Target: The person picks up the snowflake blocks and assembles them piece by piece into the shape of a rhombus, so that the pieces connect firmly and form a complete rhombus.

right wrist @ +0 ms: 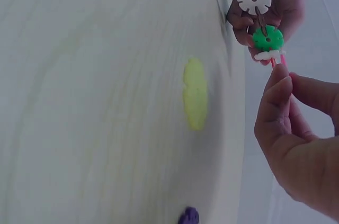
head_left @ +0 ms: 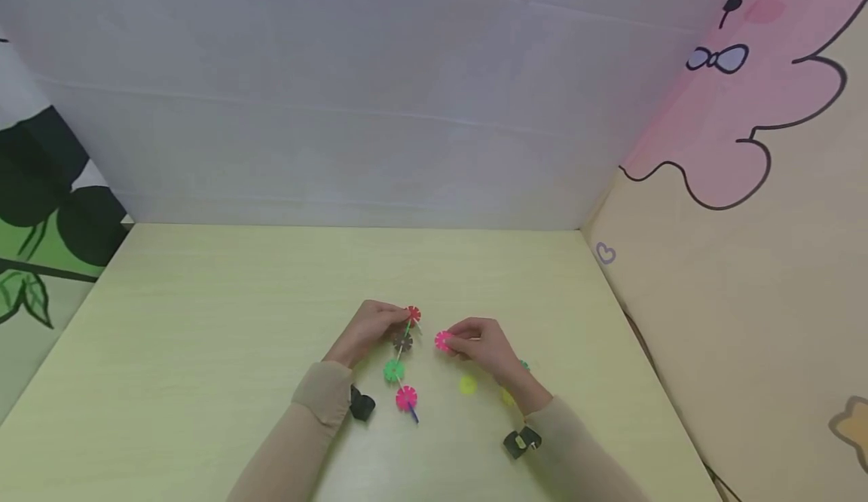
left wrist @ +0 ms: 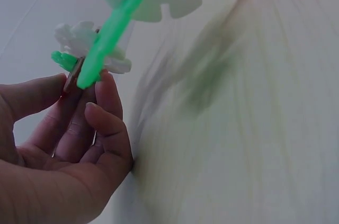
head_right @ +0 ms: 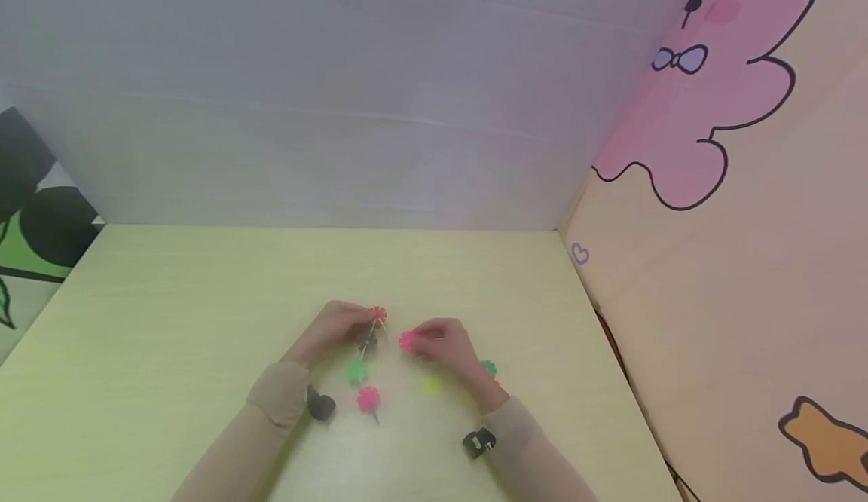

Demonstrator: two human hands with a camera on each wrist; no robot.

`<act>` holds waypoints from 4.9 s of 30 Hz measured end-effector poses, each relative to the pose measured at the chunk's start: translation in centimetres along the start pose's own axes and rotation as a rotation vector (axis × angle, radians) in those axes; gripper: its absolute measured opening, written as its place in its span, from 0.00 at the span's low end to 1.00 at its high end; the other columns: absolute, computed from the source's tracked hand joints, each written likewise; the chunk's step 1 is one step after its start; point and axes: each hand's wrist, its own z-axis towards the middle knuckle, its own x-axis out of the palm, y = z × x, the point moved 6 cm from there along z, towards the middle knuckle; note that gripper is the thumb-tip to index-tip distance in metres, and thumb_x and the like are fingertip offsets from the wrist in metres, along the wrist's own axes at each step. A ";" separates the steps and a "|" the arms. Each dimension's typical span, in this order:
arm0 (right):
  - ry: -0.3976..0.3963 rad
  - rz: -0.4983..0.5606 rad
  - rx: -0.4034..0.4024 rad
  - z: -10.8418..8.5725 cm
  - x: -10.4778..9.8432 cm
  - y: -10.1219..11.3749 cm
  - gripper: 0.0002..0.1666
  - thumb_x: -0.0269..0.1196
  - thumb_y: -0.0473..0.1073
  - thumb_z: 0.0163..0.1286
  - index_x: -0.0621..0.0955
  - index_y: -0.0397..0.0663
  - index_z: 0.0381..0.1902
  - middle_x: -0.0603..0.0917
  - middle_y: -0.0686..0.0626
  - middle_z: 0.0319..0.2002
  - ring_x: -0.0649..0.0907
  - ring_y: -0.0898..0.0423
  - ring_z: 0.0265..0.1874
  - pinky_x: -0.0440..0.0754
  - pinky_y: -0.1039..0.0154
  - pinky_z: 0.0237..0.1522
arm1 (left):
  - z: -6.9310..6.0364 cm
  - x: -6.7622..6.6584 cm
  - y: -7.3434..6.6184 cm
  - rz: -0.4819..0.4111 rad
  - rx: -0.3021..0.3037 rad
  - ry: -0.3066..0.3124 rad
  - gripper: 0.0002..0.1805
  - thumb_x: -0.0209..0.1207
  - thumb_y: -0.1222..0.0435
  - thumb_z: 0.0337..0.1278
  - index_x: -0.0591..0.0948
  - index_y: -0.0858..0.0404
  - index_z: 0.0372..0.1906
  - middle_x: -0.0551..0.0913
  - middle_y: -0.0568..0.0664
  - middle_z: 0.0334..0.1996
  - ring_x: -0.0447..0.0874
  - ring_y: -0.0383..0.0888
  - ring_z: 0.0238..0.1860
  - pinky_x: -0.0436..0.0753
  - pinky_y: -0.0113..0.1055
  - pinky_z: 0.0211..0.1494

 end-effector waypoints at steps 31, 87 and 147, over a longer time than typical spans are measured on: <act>-0.052 0.112 0.107 1.7 3.3 -2.4 0.12 0.67 0.34 0.62 0.79 0.35 0.42 0.83 0.42 0.32 0.85 0.48 0.31 0.82 0.59 0.34 | -0.3 0.0 -0.5 0.050 -0.013 -0.037 0.10 0.63 0.62 0.58 0.88 0.65 0.36 0.85 0.50 0.31 0.76 0.44 0.36 0.74 0.38 0.42; -0.118 0.349 0.088 1.2 4.4 -1.9 0.12 0.63 0.25 0.61 0.76 0.25 0.43 0.83 0.36 0.34 0.85 0.42 0.34 0.81 0.53 0.39 | -0.3 -0.1 -0.1 0.052 0.004 -0.029 0.10 0.64 0.60 0.56 0.89 0.63 0.33 0.86 0.50 0.32 0.80 0.43 0.36 0.75 0.35 0.41; -0.067 0.276 0.125 1.2 3.7 -1.7 0.17 0.64 0.31 0.64 0.76 0.31 0.50 0.83 0.40 0.36 0.84 0.41 0.37 0.81 0.51 0.41 | 0.0 0.2 0.2 0.001 -0.003 0.024 0.10 0.62 0.63 0.57 0.88 0.66 0.35 0.85 0.52 0.28 0.78 0.43 0.29 0.76 0.37 0.38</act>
